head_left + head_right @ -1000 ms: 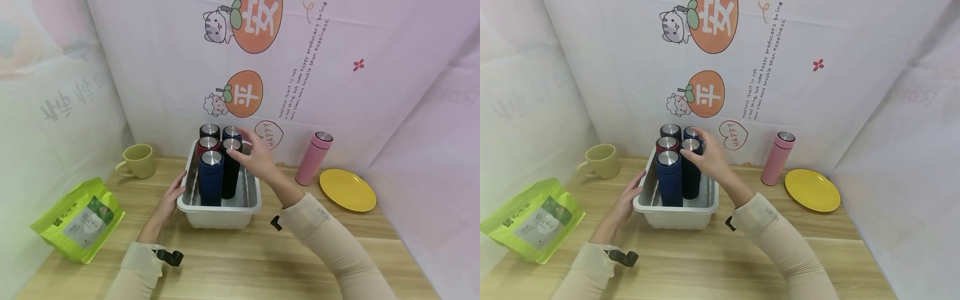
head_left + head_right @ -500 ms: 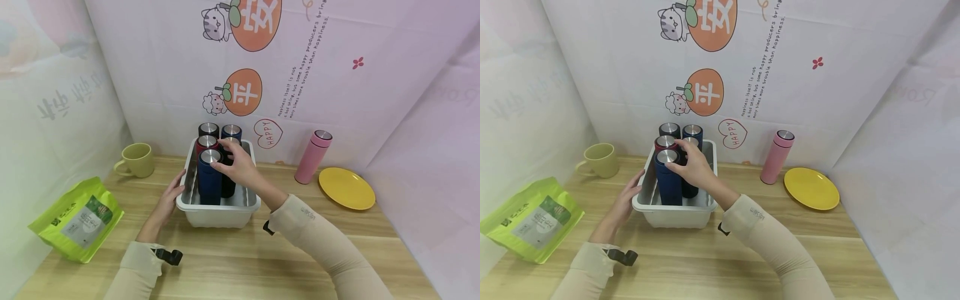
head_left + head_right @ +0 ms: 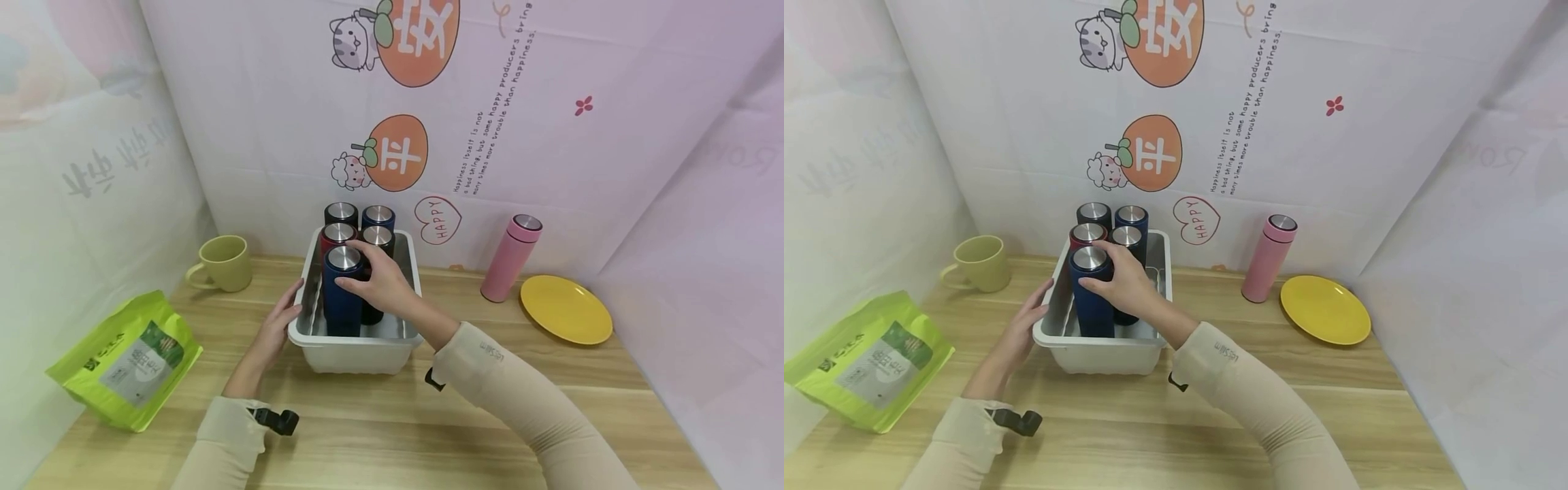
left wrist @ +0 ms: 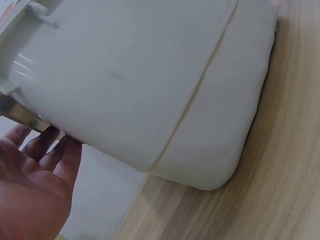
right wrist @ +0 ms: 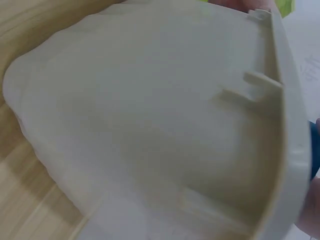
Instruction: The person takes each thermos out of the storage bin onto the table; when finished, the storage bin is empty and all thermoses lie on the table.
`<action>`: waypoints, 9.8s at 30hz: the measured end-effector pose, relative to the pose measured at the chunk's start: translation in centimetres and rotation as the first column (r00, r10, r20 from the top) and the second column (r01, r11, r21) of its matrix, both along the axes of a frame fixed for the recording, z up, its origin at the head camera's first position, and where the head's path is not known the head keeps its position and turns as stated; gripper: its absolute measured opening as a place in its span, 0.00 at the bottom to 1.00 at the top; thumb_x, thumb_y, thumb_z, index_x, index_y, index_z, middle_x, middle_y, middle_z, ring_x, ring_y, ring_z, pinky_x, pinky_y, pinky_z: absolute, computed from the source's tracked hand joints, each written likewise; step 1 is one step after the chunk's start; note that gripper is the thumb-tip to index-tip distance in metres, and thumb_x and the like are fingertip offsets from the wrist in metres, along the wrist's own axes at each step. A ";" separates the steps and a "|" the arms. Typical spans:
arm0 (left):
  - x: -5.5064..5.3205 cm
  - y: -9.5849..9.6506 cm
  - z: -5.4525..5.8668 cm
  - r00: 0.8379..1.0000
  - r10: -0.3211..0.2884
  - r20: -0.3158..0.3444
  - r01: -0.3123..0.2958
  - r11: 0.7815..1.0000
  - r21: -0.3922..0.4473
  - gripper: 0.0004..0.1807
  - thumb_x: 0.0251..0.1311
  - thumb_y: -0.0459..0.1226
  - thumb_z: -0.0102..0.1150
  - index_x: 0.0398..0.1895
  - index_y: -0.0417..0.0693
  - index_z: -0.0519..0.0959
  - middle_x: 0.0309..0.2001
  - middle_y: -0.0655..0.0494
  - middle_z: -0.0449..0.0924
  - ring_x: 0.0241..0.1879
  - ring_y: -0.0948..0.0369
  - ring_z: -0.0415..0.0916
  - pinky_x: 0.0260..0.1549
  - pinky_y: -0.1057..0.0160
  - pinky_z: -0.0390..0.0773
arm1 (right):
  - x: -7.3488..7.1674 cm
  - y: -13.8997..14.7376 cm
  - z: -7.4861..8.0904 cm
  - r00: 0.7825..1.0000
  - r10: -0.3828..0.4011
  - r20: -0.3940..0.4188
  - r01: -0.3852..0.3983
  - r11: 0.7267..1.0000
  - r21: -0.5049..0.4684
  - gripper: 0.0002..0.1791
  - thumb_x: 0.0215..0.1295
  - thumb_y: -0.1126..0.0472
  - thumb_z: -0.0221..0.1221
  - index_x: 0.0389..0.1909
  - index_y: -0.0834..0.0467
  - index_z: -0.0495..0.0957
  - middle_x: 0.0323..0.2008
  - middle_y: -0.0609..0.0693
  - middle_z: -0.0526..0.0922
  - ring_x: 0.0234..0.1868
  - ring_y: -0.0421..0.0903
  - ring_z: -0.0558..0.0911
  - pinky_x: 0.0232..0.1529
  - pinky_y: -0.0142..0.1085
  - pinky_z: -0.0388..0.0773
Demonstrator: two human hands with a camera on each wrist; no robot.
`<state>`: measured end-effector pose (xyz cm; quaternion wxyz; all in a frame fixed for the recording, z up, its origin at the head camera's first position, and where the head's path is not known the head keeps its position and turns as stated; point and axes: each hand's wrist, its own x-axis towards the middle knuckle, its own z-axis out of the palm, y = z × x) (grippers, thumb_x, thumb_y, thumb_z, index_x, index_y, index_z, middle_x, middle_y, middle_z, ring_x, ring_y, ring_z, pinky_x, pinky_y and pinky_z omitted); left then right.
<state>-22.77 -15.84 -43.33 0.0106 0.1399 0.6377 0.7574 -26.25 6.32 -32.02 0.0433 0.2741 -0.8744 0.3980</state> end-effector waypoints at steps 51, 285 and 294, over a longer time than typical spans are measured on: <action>-0.1 0.1 -0.2 1.000 0.005 -0.022 -0.005 1.000 0.015 0.31 0.71 0.29 0.34 0.75 0.33 0.43 0.76 0.38 0.34 0.73 0.46 0.34 0.68 0.57 0.47 | 1.7 6.3 12.2 0.989 -0.100 -0.110 0.047 0.912 -0.408 0.34 0.59 0.61 0.68 0.66 0.59 0.70 0.57 0.52 0.73 0.53 0.48 0.73 0.47 0.43 0.76; 0.1 0.3 0.0 1.000 0.011 -0.009 -0.011 1.000 0.009 0.31 0.72 0.30 0.33 0.75 0.33 0.43 0.76 0.38 0.33 0.73 0.44 0.33 0.68 0.44 0.38 | -6.4 14.2 6.4 0.824 -0.546 -0.153 0.525 0.836 -0.157 0.34 0.60 0.53 0.67 0.66 0.62 0.71 0.57 0.63 0.72 0.56 0.57 0.69 0.57 0.48 0.65; 0.0 0.2 -0.1 1.000 0.017 -0.011 -0.017 1.000 0.007 0.31 0.72 0.30 0.33 0.76 0.34 0.43 0.76 0.39 0.33 0.73 0.45 0.34 0.68 0.45 0.38 | -8.3 13.7 3.3 0.817 -0.564 -0.122 0.553 0.826 -0.113 0.35 0.60 0.54 0.67 0.66 0.63 0.70 0.60 0.63 0.72 0.61 0.57 0.68 0.62 0.47 0.61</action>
